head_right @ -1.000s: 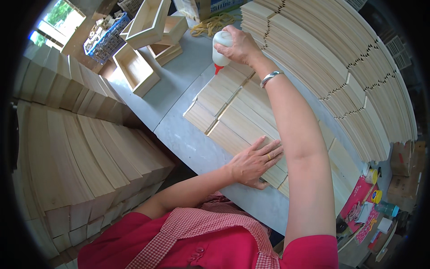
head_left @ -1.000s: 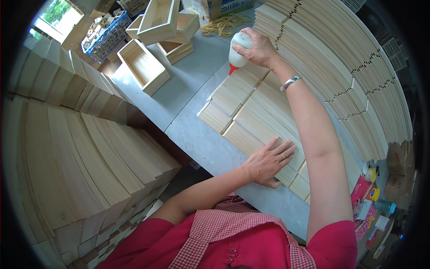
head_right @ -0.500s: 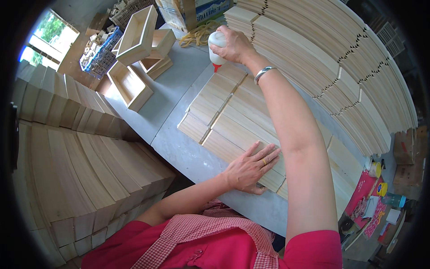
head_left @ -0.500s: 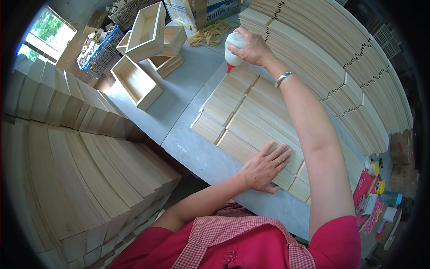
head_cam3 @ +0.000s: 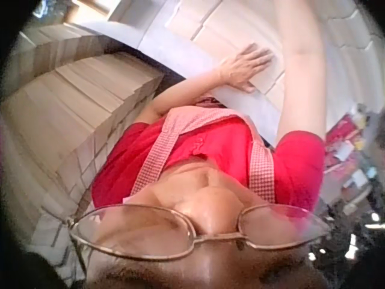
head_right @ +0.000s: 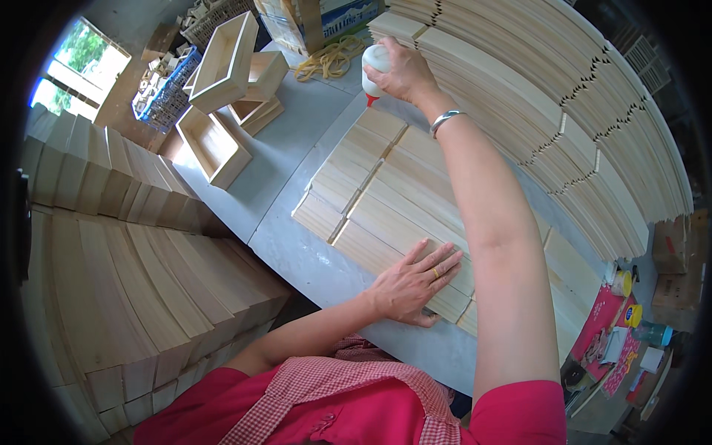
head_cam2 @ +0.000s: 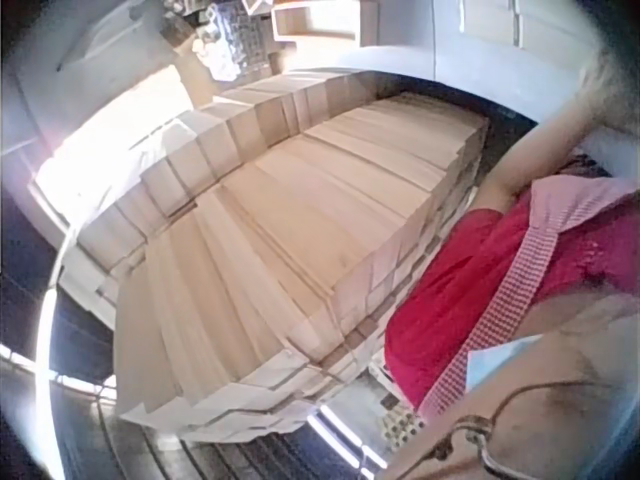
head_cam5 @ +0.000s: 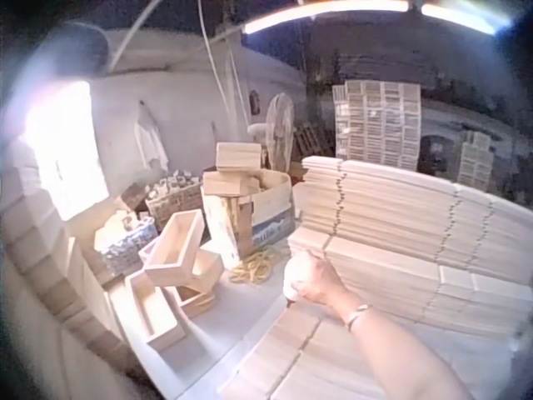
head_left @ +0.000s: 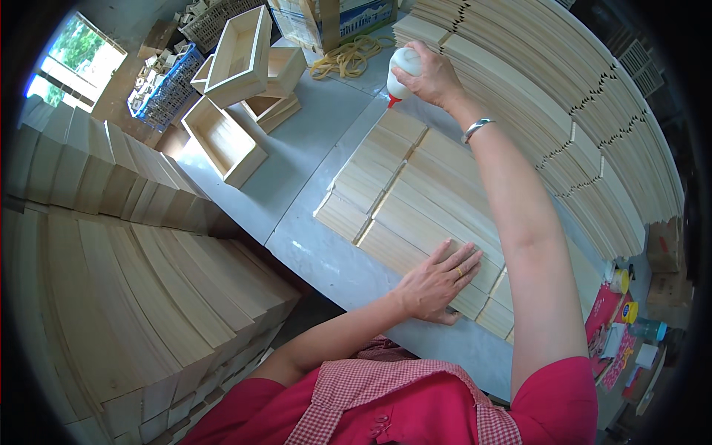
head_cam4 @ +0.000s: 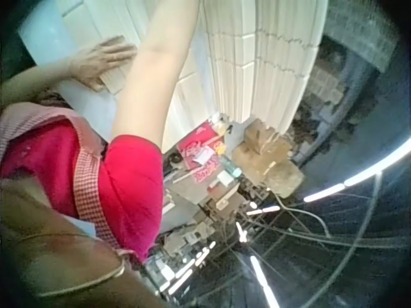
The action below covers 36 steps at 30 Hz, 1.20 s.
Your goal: The person assembles small wooden boxes by applying glue to the edges of a rectangular frame and attaching a wooden base. They use a pneumatic nail gun to secure the base to the frame and then place the finished box on a stack of completed units.
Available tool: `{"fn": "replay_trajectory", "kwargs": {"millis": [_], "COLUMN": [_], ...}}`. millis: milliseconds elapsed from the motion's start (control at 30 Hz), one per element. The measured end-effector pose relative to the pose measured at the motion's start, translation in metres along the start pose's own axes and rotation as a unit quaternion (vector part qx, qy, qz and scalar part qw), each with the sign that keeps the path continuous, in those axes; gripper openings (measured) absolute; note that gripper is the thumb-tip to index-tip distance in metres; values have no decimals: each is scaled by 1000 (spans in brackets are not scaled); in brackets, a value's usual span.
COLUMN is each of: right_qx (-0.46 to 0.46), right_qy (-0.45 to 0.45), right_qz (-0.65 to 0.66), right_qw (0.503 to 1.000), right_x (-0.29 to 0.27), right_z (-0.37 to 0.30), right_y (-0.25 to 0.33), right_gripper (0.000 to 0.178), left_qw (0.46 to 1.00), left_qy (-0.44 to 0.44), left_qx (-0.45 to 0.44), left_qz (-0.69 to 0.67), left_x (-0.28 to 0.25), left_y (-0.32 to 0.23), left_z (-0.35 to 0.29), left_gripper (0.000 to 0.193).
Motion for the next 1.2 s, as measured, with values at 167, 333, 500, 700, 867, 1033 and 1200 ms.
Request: {"fn": "replay_trajectory", "kwargs": {"millis": [167, 333, 500, 700, 867, 1033, 1200], "right_qx": [17, 104, 208, 216, 226, 235, 202], "right_qy": [-25, 4, -8, -52, -133, -198, -134], "right_qz": [-13, 124, 293, 357, 405, 403, 361], "right_qw": [999, 987, 933, 907, 876, 862, 900], "right_x": [-2, 0, -1, 11, -24, -56, -24], "right_z": [-12, -51, -128, -183, -230, -275, -256], "right_y": [-4, 0, 41, 79, 103, 112, 124], "right_gripper": [58, 61, 59, 57, 47, 46, 54], "left_qw": [1000, 1000, 999, 998, 982, 995, 985], "left_qy": [6, -25, -42, -17, -179, -96, -165], "left_qx": [5, 13, 22, 24, 53, 25, 56], "left_qz": [-3, 2, 1, -49, -29, 33, 5], "left_x": [0, 3, 4, -3, 2, 2, 4], "left_y": [1, 2, 0, -3, -1, -2, -4], "left_z": [0, -4, -8, -5, -11, -12, -14], "left_gripper": [101, 101, 97, 83, 67, 73, 87]}}
Point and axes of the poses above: each hand's wrist, its own z-axis towards the middle knuckle, its own x-axis out of the palm, y = z × x, the point moved 6 cm from there along z, towards the middle knuckle, and after that the axes turned 1 degree about x, right-handed, at the moved point
